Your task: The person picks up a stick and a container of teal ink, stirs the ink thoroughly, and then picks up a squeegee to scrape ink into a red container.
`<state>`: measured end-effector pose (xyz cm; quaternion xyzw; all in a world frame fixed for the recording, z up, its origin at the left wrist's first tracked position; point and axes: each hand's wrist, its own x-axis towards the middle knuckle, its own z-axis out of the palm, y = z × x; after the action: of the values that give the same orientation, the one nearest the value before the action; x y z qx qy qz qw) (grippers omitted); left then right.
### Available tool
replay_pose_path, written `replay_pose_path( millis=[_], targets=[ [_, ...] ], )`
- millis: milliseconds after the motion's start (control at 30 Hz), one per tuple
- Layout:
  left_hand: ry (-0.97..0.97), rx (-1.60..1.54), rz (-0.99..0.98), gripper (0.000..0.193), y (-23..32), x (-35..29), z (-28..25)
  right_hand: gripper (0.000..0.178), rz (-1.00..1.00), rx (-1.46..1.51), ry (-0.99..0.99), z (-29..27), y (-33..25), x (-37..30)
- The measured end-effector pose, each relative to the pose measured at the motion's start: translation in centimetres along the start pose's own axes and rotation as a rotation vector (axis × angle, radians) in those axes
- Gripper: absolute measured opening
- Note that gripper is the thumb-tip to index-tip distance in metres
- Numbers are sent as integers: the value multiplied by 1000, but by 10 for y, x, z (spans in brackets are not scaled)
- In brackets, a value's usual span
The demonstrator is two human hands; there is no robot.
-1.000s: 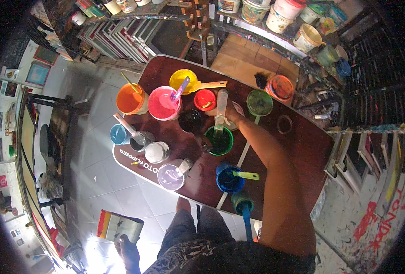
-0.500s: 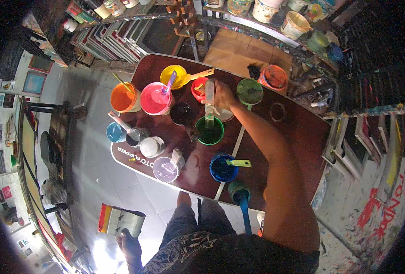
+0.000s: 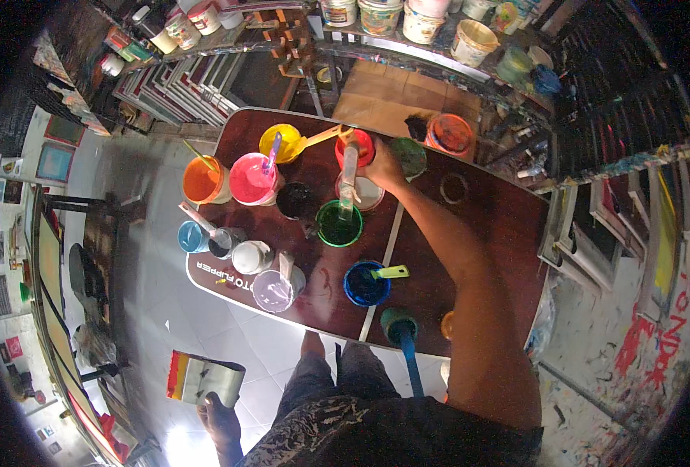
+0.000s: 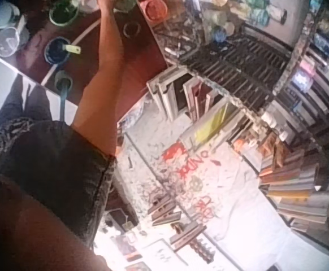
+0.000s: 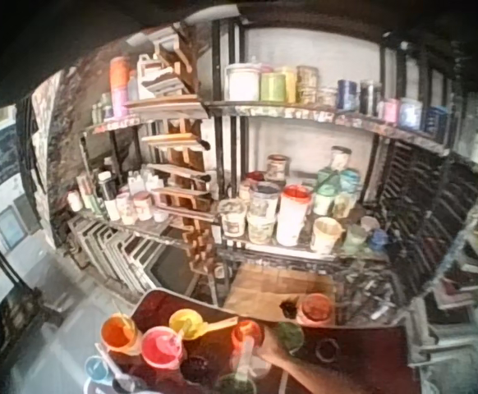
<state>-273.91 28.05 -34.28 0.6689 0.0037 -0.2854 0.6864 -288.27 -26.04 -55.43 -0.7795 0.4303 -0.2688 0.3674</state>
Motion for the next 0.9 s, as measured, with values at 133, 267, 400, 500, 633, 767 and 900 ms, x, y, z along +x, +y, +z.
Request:
replay_pose_path(
  millis=[133,267,400,500,633,767,900],
  targets=[
    [-78,-11,14,30,-3,-4,-8,78,51,102,89,-17,-27,6],
    [-109,33,40,33,2,-6,4,74,-9,129,228,-34,-7,16],
    [-66,121,59,40,-8,-7,-18,69,24,68,229,-61,-21,12],
    [-104,105,45,37,-1,-10,-24,63,15,40,263,-100,-20,-8],
    [-173,-15,69,32,3,-7,-29,45,-117,13,324,-158,-59,-54],
    [-271,82,56,27,0,8,-56,46,-10,-26,254,-198,-132,-134],
    [-364,109,70,24,-2,32,-73,56,6,49,252,-199,-218,-218]
  ],
)
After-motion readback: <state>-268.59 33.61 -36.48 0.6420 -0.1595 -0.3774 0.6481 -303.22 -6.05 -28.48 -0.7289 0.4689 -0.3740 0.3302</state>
